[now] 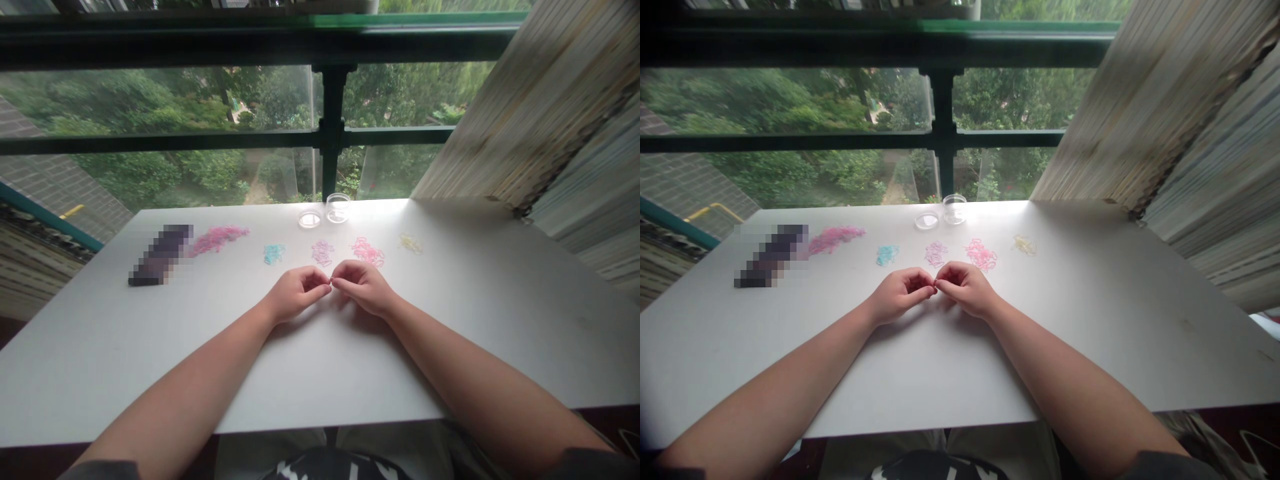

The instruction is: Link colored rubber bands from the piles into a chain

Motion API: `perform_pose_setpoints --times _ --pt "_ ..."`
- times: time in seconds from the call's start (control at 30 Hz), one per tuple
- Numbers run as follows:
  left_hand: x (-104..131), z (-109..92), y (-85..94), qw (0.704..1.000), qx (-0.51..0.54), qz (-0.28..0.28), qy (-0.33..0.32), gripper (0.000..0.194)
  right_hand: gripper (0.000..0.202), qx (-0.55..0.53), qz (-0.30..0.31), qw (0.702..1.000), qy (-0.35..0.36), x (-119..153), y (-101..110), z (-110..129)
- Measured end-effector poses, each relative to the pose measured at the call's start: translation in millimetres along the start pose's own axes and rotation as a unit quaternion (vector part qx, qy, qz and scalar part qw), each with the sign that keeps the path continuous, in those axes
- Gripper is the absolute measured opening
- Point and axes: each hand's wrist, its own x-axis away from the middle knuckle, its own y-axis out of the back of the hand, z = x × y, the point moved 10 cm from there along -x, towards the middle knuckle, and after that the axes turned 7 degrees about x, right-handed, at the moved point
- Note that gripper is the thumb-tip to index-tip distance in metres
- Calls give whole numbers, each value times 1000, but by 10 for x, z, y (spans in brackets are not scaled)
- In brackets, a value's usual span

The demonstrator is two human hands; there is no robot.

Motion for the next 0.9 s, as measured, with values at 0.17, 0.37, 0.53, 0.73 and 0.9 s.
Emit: perform_pose_setpoints --times 0.17,0.37,0.53,0.73,0.9 --pt "2 25 11 1000 3 -2 5 22 15 -13 32 999 -6 -2 -56 -23" --pt "6 39 17 1000 -11 -2 6 22 22 -39 41 998 -9 4 -86 -50" --pt "6 19 10 1000 -27 -1 5 25 27 -47 55 997 -15 18 -130 -62" --pt "3 10 35 999 -43 -12 -1 25 26 -35 57 998 -16 33 -137 -77" --pt "4 7 22 1000 -26 -6 -1 24 25 -21 55 998 -22 39 -131 -106"
